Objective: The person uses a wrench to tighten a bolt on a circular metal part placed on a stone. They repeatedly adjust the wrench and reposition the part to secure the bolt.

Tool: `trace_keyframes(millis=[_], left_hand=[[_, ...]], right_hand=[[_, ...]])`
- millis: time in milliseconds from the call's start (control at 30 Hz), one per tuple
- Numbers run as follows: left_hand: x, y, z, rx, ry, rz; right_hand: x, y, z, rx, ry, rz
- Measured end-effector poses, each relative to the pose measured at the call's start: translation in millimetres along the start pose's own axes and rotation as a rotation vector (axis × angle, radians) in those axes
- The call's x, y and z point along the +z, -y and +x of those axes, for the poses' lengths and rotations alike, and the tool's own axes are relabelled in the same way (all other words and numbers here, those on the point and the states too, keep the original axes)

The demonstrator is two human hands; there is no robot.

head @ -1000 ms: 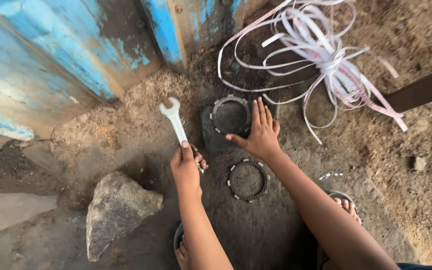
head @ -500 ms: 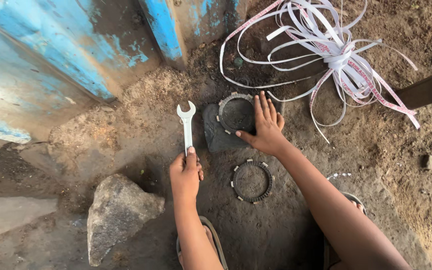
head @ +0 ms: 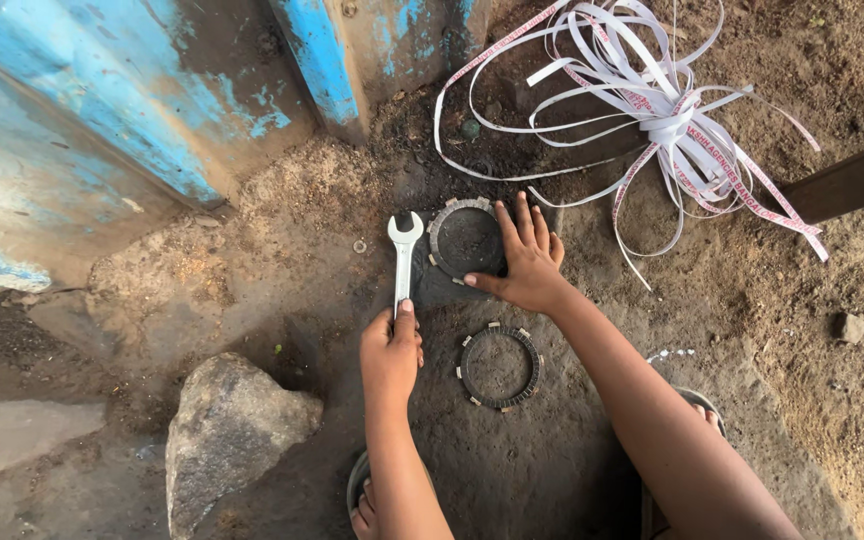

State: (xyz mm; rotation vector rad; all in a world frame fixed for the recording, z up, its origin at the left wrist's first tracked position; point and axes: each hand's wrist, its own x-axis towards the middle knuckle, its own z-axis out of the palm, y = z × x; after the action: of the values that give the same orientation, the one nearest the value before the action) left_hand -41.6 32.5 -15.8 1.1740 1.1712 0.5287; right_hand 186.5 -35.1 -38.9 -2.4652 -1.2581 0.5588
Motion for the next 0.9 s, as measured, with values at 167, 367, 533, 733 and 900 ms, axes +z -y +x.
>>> trace_keyframes(millis=[167,367,533,733,900], left_hand=[[-1,-5,-1,0.002,0.008,-0.019],[-1,-18,-9,-0.029,-0.025,0.097],[0,-28,-13,-0.019,-0.025,0.172],[2,-23,-15,-0.026,-0.039,0.210],[3,-16,-15,-0.068,-0.055,0.144]], right_hand=[[-8,5,-2,-0.045,0.007,-0.036],[-32,33,4,-0.042,0.148,-0.264],[-50,61,12,-0.175,0.272,-0.509],[-61,79,17,-0.168,0.409,-0.629],[-64,84,23,-0.180,0.455,-0.707]])
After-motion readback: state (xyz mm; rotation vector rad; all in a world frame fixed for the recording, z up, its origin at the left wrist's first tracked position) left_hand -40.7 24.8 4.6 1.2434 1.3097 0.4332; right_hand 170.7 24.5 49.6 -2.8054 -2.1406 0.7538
